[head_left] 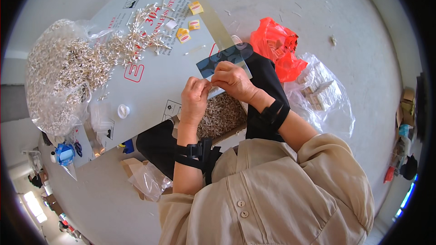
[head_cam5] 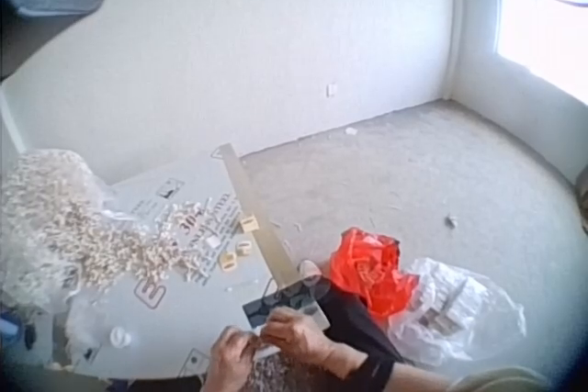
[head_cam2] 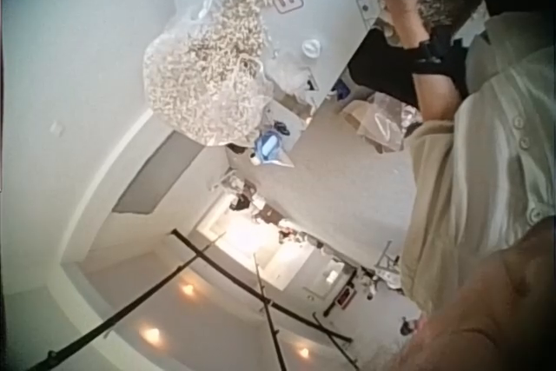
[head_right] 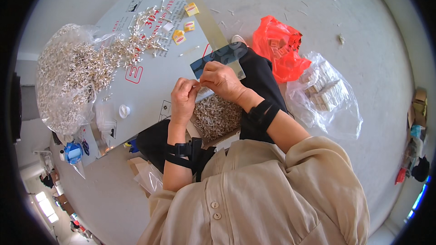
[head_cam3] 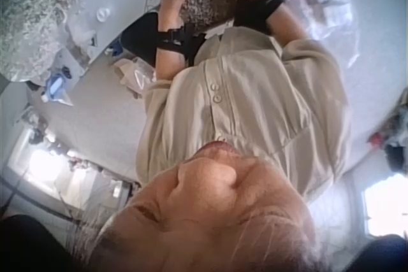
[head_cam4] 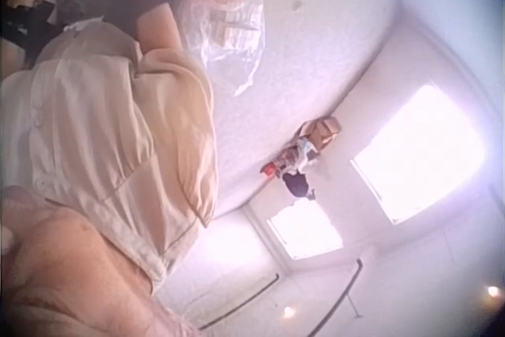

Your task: Manually sorting, aligning, and packaging cotton swabs into bundles or containers at a workbench.

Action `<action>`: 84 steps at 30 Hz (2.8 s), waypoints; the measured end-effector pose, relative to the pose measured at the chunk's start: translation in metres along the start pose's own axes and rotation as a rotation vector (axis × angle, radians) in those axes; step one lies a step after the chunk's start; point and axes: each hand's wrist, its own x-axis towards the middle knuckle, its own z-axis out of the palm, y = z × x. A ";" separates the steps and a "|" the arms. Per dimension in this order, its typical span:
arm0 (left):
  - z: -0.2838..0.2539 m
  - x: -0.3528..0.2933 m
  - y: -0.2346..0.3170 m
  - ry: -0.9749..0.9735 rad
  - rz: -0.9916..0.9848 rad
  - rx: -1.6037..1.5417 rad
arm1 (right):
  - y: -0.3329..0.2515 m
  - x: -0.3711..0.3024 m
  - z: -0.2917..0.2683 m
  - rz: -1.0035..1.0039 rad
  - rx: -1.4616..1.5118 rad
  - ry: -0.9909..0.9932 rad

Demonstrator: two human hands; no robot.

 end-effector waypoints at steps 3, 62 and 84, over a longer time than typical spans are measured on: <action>-0.002 0.002 -0.001 -0.005 0.131 0.184 | -0.001 0.001 0.004 -0.087 -0.205 -0.018; -0.070 -0.039 0.121 0.318 0.042 0.068 | -0.106 -0.017 -0.064 -0.294 -0.025 0.117; -0.074 -0.061 0.171 0.273 0.008 -0.703 | -0.181 -0.033 -0.063 0.574 1.076 -0.137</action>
